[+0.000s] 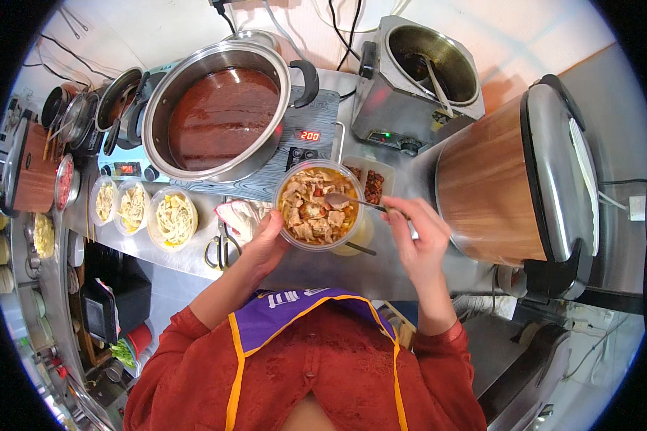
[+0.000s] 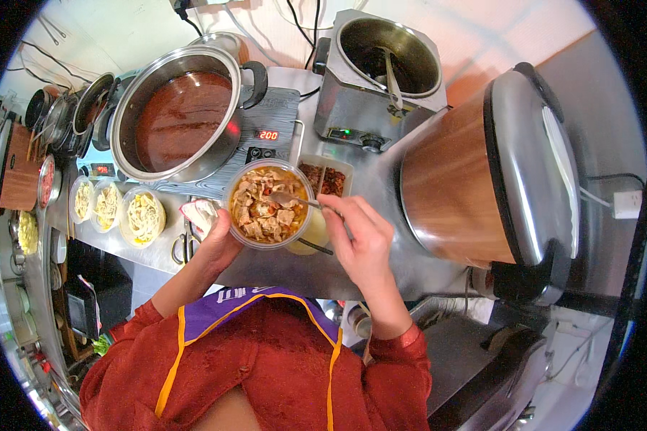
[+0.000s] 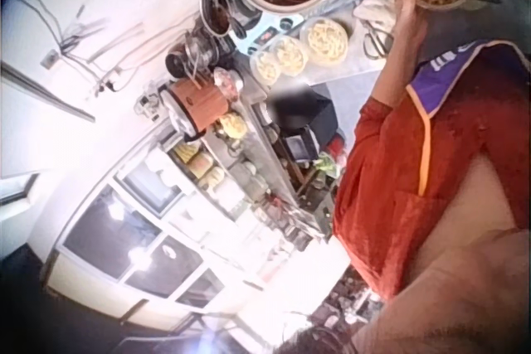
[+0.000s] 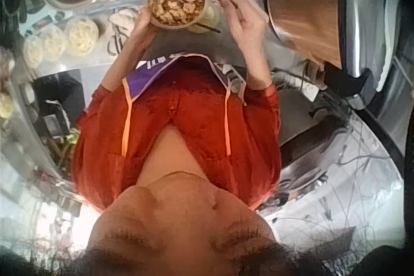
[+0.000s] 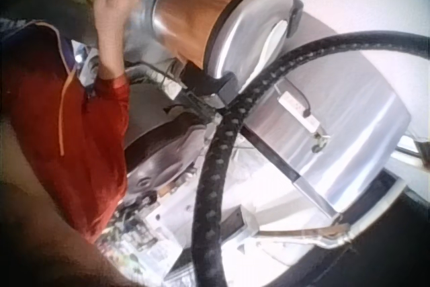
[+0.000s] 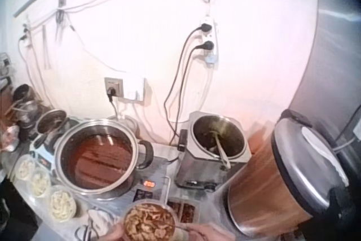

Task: The person assembles multiple noodle bowls by ladling broth and toppings from pots onto noodles in clear containers. They use chopsticks to arrange meat and a ladle to pour broth, then add a spoonful of chili oil to each bowl.

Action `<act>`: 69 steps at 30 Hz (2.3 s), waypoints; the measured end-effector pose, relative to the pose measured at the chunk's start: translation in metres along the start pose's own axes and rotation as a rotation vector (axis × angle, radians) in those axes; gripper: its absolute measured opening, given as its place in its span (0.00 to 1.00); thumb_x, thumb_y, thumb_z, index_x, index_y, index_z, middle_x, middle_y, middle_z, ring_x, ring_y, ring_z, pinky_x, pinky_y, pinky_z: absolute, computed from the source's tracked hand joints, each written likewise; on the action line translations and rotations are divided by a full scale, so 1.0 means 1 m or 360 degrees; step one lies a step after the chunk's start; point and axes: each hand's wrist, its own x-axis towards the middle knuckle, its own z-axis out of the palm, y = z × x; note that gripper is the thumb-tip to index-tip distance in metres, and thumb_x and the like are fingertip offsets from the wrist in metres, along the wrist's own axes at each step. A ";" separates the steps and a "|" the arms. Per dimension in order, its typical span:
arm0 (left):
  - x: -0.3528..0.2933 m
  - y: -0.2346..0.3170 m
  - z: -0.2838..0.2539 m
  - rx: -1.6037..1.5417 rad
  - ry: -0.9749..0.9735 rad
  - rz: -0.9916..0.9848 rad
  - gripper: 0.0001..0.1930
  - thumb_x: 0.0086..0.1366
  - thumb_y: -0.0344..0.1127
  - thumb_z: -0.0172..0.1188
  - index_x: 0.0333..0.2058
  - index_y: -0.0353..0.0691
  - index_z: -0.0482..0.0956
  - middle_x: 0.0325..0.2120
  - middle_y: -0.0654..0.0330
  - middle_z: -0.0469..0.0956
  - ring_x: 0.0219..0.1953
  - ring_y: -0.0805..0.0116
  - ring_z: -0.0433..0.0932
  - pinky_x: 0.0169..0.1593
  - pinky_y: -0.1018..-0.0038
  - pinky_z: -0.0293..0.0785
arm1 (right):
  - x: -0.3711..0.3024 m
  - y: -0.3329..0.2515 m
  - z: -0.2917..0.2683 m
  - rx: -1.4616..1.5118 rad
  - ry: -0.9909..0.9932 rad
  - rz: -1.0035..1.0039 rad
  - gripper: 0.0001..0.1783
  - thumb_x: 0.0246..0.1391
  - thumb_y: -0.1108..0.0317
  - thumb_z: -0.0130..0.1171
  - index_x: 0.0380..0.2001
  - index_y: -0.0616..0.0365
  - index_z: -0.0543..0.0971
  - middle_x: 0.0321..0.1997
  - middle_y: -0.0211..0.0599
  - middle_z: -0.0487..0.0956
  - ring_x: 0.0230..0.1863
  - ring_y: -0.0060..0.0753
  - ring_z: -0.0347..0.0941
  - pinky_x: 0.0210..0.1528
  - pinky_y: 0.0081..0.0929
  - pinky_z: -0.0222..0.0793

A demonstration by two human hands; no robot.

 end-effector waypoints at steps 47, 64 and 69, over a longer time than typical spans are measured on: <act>-0.072 0.024 -0.030 0.0198 -0.0215 -0.0237 0.52 0.53 0.72 0.54 0.67 0.43 0.50 0.66 0.56 0.56 0.67 0.58 0.56 0.68 0.56 0.54 | -0.092 0.075 0.038 -0.0814 -0.0163 0.0849 0.17 0.62 0.58 0.54 0.45 0.59 0.80 0.25 0.35 0.81 0.28 0.30 0.80 0.27 0.26 0.75; -0.075 -0.035 -0.073 0.0195 -0.0457 -0.0692 0.35 0.65 0.56 0.57 0.61 0.38 0.60 0.58 0.58 0.68 0.59 0.66 0.68 0.61 0.65 0.65 | -0.207 -0.026 0.098 0.0816 -0.0011 0.1629 0.23 0.68 0.59 0.42 0.60 0.62 0.67 0.44 0.36 0.77 0.37 0.26 0.78 0.35 0.24 0.79; -0.084 -0.005 -0.083 0.0387 -0.0316 -0.0828 0.29 0.70 0.53 0.49 0.59 0.37 0.62 0.56 0.53 0.69 0.58 0.62 0.69 0.62 0.65 0.64 | -0.217 -0.017 0.122 0.1026 0.0213 0.1636 0.22 0.68 0.59 0.43 0.57 0.62 0.69 0.43 0.38 0.77 0.38 0.31 0.79 0.36 0.31 0.81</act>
